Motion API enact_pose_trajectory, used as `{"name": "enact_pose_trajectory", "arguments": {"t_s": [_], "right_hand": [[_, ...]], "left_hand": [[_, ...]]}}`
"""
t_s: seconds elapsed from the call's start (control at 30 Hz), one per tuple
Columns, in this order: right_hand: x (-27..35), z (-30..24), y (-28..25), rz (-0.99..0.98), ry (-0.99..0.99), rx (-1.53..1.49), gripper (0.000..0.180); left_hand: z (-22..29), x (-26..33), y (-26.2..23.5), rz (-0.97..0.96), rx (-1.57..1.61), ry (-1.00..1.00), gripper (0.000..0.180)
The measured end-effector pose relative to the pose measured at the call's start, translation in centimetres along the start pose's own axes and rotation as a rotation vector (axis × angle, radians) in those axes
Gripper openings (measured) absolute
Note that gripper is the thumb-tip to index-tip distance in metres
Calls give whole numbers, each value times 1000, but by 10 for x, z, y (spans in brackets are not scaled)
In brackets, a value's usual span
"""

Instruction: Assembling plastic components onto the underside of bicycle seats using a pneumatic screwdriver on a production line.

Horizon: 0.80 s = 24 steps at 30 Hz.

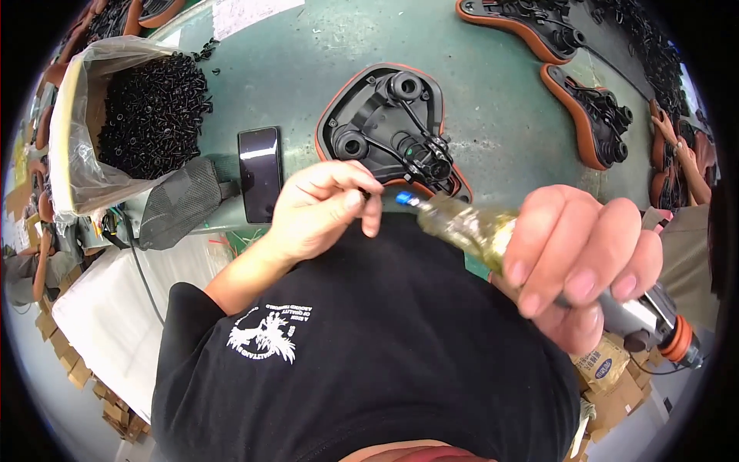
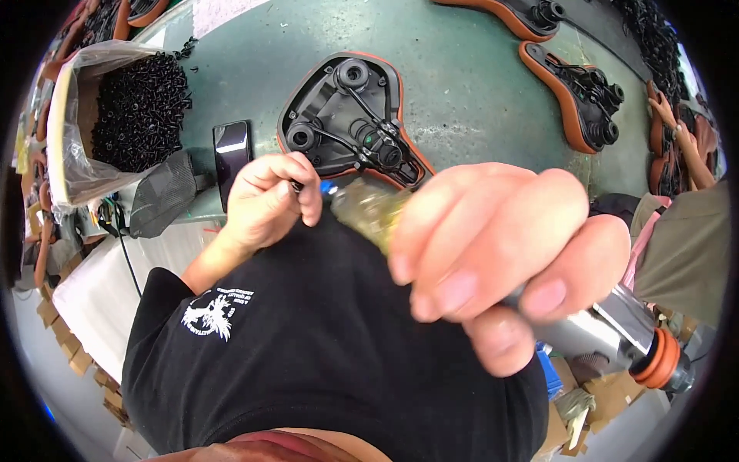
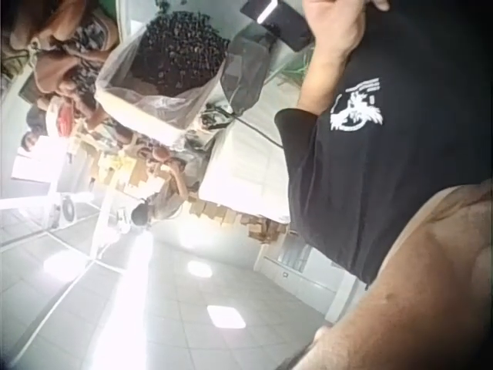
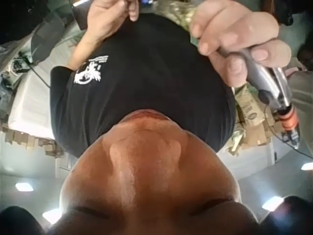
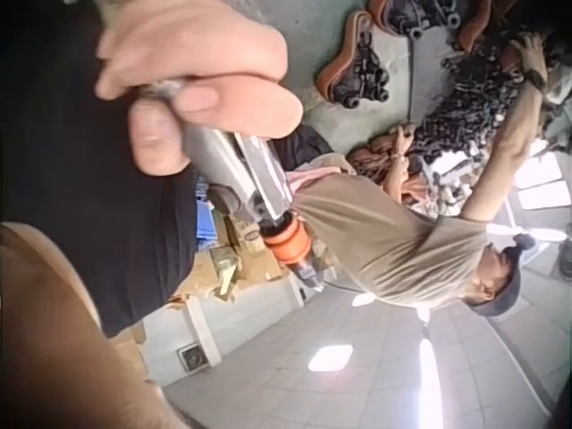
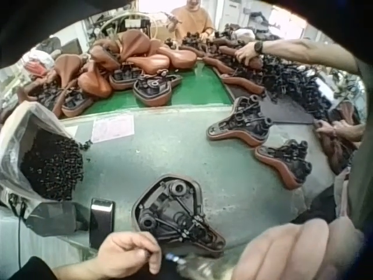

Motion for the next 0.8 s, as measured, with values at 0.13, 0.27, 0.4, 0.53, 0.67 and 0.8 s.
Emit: {"name": "enact_pose_trajectory", "arguments": {"t_s": [0.13,0.27,0.4,0.53,0.67,0.8], "right_hand": [[-1,11,21,-130,28,-35,29],[8,12,27,-106,101,46,29],[15,12,31,4,159,71,29],[16,12,28,-211,101,-37,31],[20,-2,14,-121,-19,177,30],[15,-7,-2,-70,-26,269,27]], "left_hand": [[-10,8,7,-36,36,1,27],[-7,14,5,-80,-120,85,26],[1,17,10,-151,-418,163,26],[1,11,10,-184,-393,-19,32],[38,6,8,232,-1616,707,66],[17,-19,-25,400,-1675,637,59]]}}
Point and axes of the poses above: each hand's wrist, its own x-axis away from the middle knuckle, its own y-axis out of the palm, z = x × y, the point moved 7 cm from there along -x, towards the middle knuckle, and after that the axes turned 2 degrees about y, right-handed, at the moved point
